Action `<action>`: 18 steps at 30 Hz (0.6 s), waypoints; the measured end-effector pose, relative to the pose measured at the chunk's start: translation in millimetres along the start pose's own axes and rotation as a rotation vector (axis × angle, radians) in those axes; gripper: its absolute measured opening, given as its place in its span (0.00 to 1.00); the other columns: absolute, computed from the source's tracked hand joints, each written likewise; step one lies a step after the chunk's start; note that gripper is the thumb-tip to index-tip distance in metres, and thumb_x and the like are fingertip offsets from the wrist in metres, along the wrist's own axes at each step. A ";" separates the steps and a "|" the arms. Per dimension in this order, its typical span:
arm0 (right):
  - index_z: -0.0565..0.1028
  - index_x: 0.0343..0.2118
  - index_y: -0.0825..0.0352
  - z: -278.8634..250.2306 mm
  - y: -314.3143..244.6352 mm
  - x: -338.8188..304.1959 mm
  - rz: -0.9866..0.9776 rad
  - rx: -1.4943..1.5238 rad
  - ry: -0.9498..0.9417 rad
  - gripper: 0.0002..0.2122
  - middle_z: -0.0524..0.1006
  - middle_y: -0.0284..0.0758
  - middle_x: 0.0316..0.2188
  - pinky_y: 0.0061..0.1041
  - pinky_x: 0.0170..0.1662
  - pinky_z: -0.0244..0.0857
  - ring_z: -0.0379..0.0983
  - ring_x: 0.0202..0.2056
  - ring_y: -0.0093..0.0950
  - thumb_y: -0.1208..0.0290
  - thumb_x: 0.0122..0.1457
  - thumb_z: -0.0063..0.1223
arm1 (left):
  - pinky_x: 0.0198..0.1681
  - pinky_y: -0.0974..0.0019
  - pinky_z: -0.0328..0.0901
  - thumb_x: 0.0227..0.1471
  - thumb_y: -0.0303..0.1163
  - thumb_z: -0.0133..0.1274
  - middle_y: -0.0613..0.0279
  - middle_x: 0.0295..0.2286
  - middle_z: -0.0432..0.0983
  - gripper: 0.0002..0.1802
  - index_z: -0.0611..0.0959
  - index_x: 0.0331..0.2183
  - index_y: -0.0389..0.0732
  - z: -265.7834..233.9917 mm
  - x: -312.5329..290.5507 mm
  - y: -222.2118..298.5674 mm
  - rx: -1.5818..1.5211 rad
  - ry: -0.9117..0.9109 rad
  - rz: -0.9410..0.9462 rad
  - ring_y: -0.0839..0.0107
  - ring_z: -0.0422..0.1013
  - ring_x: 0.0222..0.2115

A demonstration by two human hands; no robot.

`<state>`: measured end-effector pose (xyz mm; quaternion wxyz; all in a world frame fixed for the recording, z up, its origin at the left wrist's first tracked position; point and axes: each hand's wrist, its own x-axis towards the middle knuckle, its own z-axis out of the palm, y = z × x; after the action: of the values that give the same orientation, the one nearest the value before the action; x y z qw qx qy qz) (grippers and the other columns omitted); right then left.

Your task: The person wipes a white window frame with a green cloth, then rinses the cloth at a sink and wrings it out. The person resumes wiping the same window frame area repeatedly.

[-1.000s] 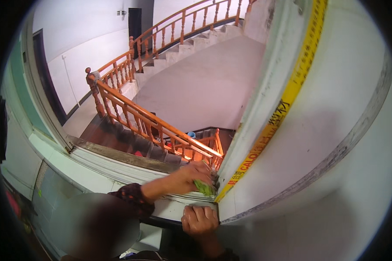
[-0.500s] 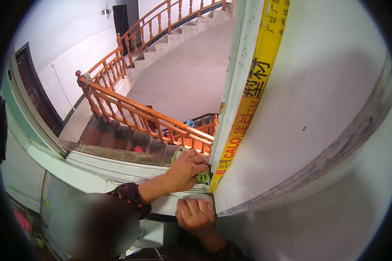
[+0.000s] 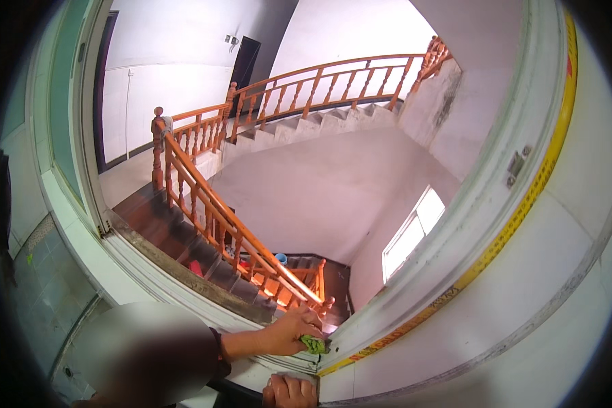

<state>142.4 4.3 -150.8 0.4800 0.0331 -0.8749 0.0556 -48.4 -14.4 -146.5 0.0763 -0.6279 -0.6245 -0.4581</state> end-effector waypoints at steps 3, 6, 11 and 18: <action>0.78 0.29 0.65 1.3 -3.5 4.0 -0.012 0.017 -0.014 0.03 0.74 0.39 0.27 0.40 0.33 0.68 0.71 0.28 0.41 0.75 0.51 0.53 | 0.47 0.51 0.61 0.36 0.26 0.61 0.64 0.37 0.74 0.18 0.87 0.35 0.48 -3.9 -5.1 11.6 0.211 -0.064 -0.108 0.58 0.67 0.45; 0.78 0.30 0.65 0.0 -5.3 4.3 0.000 0.012 -0.009 0.04 0.75 0.39 0.28 0.41 0.33 0.67 0.71 0.28 0.41 0.75 0.51 0.54 | 0.48 0.49 0.59 0.36 0.29 0.61 0.63 0.38 0.73 0.19 0.87 0.37 0.48 -8.2 -3.7 20.2 0.322 -0.190 -0.111 0.58 0.67 0.47; 0.78 0.31 0.65 2.4 -3.6 -0.1 -0.015 0.006 0.013 0.05 0.74 0.39 0.27 0.41 0.33 0.66 0.70 0.28 0.41 0.75 0.51 0.54 | 0.48 0.46 0.59 0.39 0.31 0.59 0.62 0.37 0.72 0.23 0.86 0.42 0.47 -2.7 -7.0 33.9 0.479 -0.209 -0.098 0.59 0.65 0.46; 0.78 0.31 0.66 0.3 -5.7 4.6 0.029 -0.017 -0.028 0.05 0.73 0.40 0.27 0.43 0.34 0.66 0.69 0.27 0.42 0.74 0.51 0.53 | 0.43 0.55 0.59 0.35 0.28 0.58 0.63 0.36 0.71 0.19 0.87 0.36 0.45 3.8 -3.3 17.4 0.337 -0.178 -0.017 0.60 0.65 0.45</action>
<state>140.4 -1.4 -146.7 0.4669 0.0171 -0.8824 0.0546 -31.0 -17.9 -142.6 0.1212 -0.6389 -0.7020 -0.2902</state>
